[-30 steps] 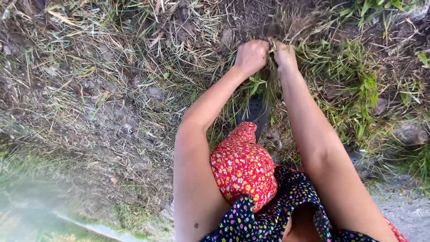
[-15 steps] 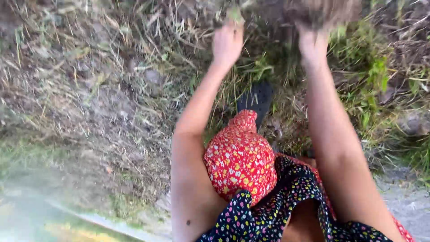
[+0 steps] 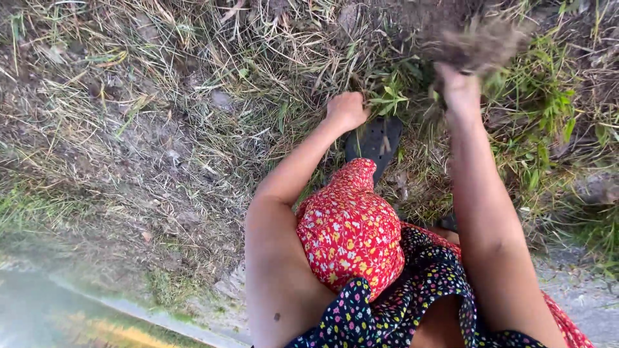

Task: Pulling weeds from the ground by hand.

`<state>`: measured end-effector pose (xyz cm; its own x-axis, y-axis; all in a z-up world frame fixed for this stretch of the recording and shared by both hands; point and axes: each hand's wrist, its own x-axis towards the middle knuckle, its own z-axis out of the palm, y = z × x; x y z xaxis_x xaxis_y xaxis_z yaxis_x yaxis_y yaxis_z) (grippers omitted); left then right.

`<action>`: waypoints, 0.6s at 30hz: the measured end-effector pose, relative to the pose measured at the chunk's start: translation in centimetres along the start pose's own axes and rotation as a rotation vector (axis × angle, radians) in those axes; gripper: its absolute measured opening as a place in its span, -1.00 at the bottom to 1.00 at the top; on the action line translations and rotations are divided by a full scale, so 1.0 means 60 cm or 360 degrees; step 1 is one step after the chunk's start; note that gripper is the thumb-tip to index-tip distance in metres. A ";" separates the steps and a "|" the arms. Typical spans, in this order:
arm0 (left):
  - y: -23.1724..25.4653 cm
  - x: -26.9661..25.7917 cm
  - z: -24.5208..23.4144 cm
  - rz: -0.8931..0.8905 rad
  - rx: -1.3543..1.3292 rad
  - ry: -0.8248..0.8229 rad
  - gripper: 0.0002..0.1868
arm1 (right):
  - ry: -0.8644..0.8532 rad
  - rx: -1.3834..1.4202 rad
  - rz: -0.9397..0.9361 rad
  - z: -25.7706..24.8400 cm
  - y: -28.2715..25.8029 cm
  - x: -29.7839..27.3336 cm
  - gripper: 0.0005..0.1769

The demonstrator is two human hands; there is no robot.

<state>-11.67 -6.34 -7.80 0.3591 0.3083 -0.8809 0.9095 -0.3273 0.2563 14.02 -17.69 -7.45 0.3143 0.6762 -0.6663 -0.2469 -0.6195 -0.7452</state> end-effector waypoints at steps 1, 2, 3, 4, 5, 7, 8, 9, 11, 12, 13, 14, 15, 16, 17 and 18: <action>-0.003 0.001 -0.011 0.0007 0.0004 -0.0004 -0.66 | 0.0008 0.0001 0.0002 -0.006 -0.009 -0.016 -0.66; -0.004 0.002 -0.023 -0.0026 -0.0219 0.0050 -0.68 | 0.0225 0.0308 0.0219 -0.015 -0.018 -0.033 -0.65; -0.003 0.009 -0.043 -0.0052 -0.0436 0.0112 -0.68 | 0.0444 0.0621 0.0422 -0.023 -0.032 -0.042 -0.63; 0.008 -0.004 -0.093 -0.0039 -0.0426 0.0117 -0.68 | 0.0454 0.0628 0.0410 -0.025 -0.035 -0.043 -0.63; 0.021 -0.016 -0.145 -0.0059 -0.0635 0.0236 -0.66 | 0.0457 0.0604 0.0419 -0.028 -0.039 -0.043 -0.65; 0.050 -0.017 -0.203 -0.0056 -0.0832 0.0367 -0.62 | 0.0471 0.0592 0.0402 -0.032 -0.036 -0.043 -0.67; 0.065 -0.003 -0.212 0.0137 -0.0584 0.0628 -0.71 | 0.0429 0.0357 0.0217 -0.032 -0.029 -0.039 -0.64; 0.078 0.011 -0.222 0.0330 -0.0331 0.0874 -0.77 | 0.0392 0.0121 0.0043 -0.029 -0.024 -0.037 -0.62; 0.134 0.066 -0.222 0.0650 0.0022 0.0981 -0.84 | 0.0429 -0.0097 0.0131 -0.024 -0.027 -0.037 -0.57; 0.165 0.094 -0.221 0.0944 0.0369 0.1071 -0.83 | 0.0445 -0.0325 0.0237 -0.024 -0.027 -0.037 -0.52; 0.205 0.115 -0.236 0.0969 0.0378 0.1072 -0.83 | 0.0470 -0.0316 0.0232 -0.026 -0.017 -0.033 -0.52; 0.247 0.136 -0.250 0.1266 0.0624 0.1226 -0.67 | 0.0437 -0.0416 0.0245 -0.029 -0.008 -0.028 -0.46; 0.288 0.155 -0.263 0.1561 0.0871 0.1381 -0.50 | 0.0403 -0.0513 0.0259 -0.030 0.004 -0.023 -0.39; 0.308 0.216 -0.264 0.1586 0.0880 0.1382 -0.50 | 0.0426 -0.0502 0.0255 -0.028 0.002 -0.020 -0.39; 0.330 0.276 -0.260 0.1576 0.0872 0.1346 -0.60 | 0.0397 -0.0540 0.0280 -0.026 0.004 -0.019 -0.36; 0.353 0.337 -0.255 0.1566 0.0864 0.1310 -0.69 | 0.0368 -0.0578 0.0306 -0.025 0.006 -0.018 -0.32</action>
<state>18.05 6.66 -14.10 0.9874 0.1204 0.1023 0.0883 -0.9574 0.2750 14.98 -19.25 -6.96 0.5006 0.4546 -0.7368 0.0029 -0.8519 -0.5237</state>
